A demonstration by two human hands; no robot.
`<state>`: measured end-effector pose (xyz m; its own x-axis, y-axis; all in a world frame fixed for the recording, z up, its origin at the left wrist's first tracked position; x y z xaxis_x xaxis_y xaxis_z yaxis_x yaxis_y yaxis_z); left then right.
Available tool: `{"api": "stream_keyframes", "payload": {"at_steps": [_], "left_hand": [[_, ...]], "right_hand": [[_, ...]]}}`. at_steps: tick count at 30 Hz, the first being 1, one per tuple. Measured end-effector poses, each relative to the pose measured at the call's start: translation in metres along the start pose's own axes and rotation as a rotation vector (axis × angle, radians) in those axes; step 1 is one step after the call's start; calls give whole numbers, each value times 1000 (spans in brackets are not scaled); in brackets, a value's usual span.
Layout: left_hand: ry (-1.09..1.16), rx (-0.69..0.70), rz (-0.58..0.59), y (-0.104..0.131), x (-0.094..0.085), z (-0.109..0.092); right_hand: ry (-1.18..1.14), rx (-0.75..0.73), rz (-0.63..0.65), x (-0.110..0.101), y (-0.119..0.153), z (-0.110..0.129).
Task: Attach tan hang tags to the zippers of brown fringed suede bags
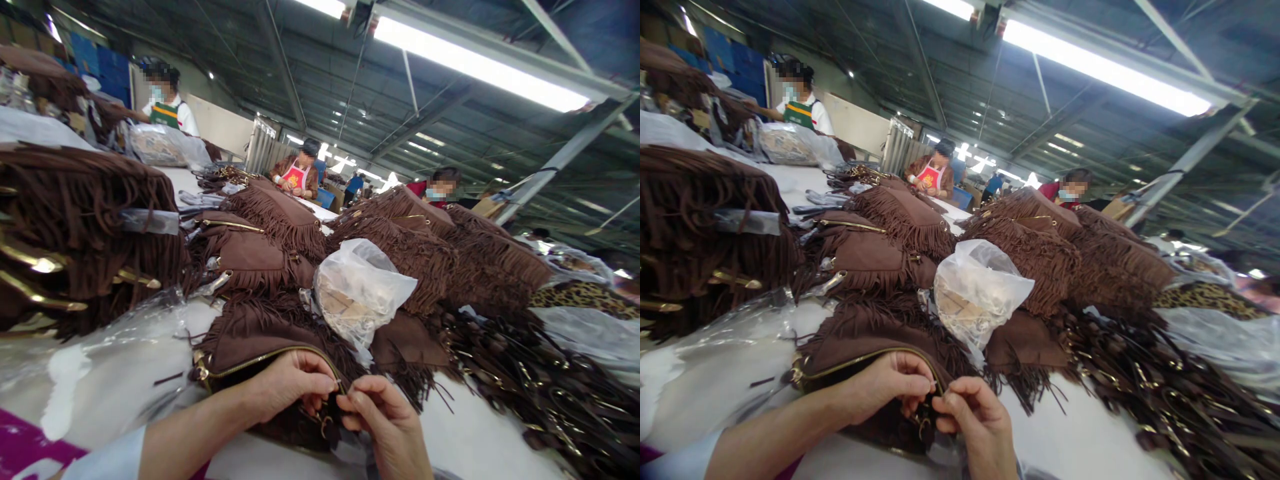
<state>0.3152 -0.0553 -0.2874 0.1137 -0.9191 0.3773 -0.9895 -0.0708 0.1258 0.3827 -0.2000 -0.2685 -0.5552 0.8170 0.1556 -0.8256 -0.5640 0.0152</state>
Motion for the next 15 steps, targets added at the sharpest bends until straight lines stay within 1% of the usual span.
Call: {"api": "stream_keyframes", "payload": {"at_steps": [4,6,8,12,15], "left_hand": [[-69,38,-23,3,4,-6],[-95,47,-18,4,6,-7],[-115,47,-7,5,7,-7],[-152,80,24,5,9,-6],[-196,139,33,5,12,-7]], "right_hand": [[-7,23,13,-2,2,-6],[3,5,38,-3,1,-7],[29,-30,79,-4,0,-9],[111,-116,227,-6,-3,-13],[141,-126,262,-7,-5,-17]]}}
Point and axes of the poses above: each hand's wrist, its own y-axis away from the middle knuckle, its own x-axis out of the palm, z = x × y, the point moved 4 cm from there along -y, towards the middle knuckle, and after that the axes turned 3 degrees about z, right-handed, at the moved point
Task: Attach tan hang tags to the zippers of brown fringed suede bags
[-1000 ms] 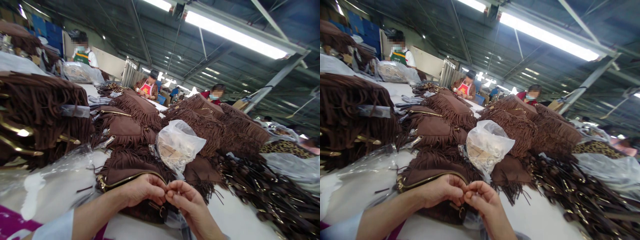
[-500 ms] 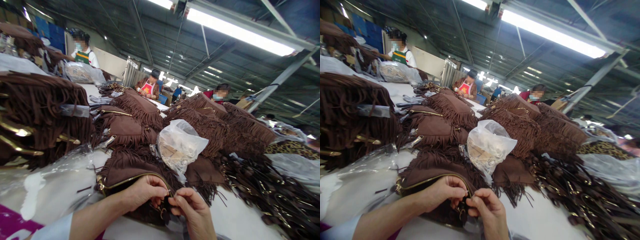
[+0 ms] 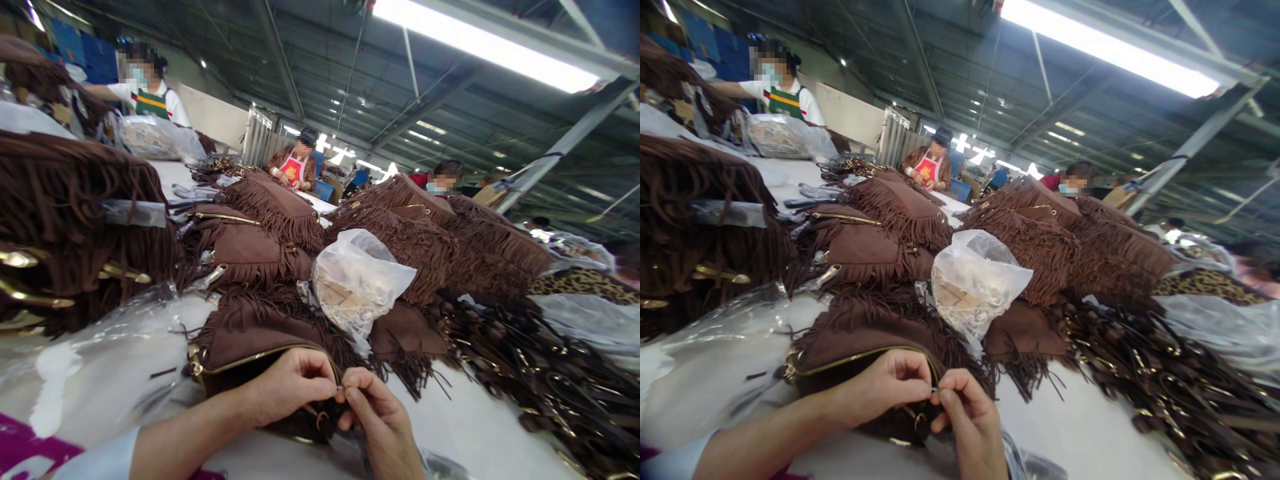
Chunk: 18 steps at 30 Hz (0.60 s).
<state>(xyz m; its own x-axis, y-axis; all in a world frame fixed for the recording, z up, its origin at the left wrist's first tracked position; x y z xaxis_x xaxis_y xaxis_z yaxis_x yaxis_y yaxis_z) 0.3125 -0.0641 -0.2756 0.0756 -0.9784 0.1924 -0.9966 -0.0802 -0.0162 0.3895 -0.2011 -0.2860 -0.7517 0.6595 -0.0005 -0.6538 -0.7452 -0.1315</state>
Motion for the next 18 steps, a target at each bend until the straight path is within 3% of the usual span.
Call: {"api": "stream_keyframes", "payload": {"at_steps": [6,18], "left_hand": [[-38,48,-22,-2,1,1],[-121,98,-71,-3,-2,7]], "right_hand": [[-7,54,14,4,1,-1],[18,22,-9,5,2,-2]]}}
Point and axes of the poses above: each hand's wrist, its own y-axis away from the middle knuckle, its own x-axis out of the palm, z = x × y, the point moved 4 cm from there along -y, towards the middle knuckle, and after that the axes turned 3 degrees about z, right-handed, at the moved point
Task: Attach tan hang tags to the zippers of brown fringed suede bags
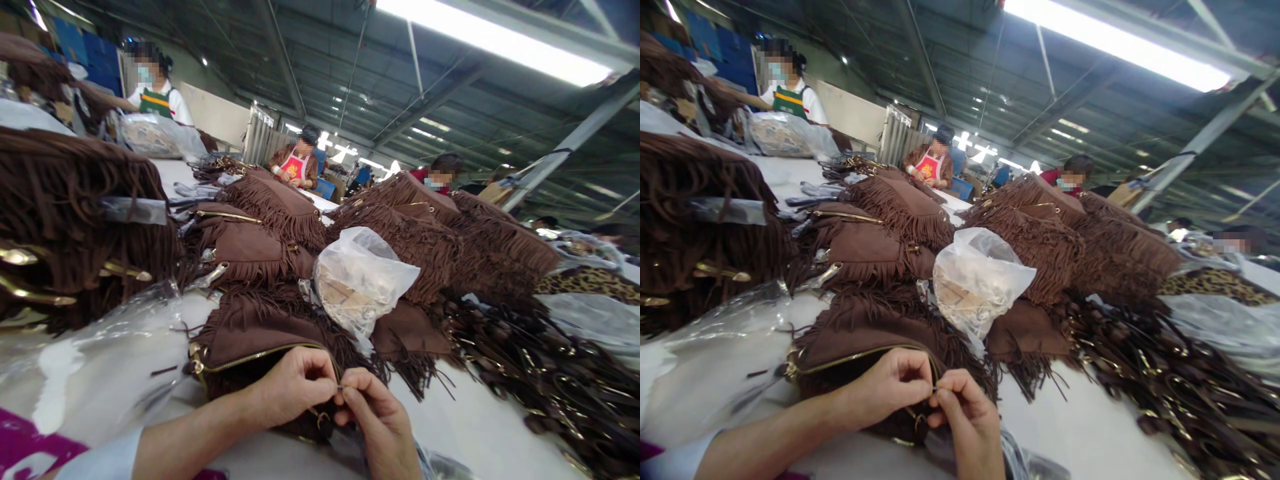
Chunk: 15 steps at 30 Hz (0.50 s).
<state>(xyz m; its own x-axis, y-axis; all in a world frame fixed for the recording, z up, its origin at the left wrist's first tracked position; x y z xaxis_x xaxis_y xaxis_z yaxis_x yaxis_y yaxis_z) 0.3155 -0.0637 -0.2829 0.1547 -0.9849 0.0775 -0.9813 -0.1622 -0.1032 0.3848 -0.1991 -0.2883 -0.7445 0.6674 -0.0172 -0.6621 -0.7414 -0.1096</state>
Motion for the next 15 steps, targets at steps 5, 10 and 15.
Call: {"api": "stream_keyframes", "payload": {"at_steps": [5,10,15], "left_hand": [[-72,35,-35,1,1,1],[-122,27,-89,1,2,2],[-192,-19,-44,1,2,-6]], "right_hand": [[66,-42,-11,-1,-1,-2],[166,-92,-37,3,-4,-7],[425,-185,-55,1,-1,18]]}}
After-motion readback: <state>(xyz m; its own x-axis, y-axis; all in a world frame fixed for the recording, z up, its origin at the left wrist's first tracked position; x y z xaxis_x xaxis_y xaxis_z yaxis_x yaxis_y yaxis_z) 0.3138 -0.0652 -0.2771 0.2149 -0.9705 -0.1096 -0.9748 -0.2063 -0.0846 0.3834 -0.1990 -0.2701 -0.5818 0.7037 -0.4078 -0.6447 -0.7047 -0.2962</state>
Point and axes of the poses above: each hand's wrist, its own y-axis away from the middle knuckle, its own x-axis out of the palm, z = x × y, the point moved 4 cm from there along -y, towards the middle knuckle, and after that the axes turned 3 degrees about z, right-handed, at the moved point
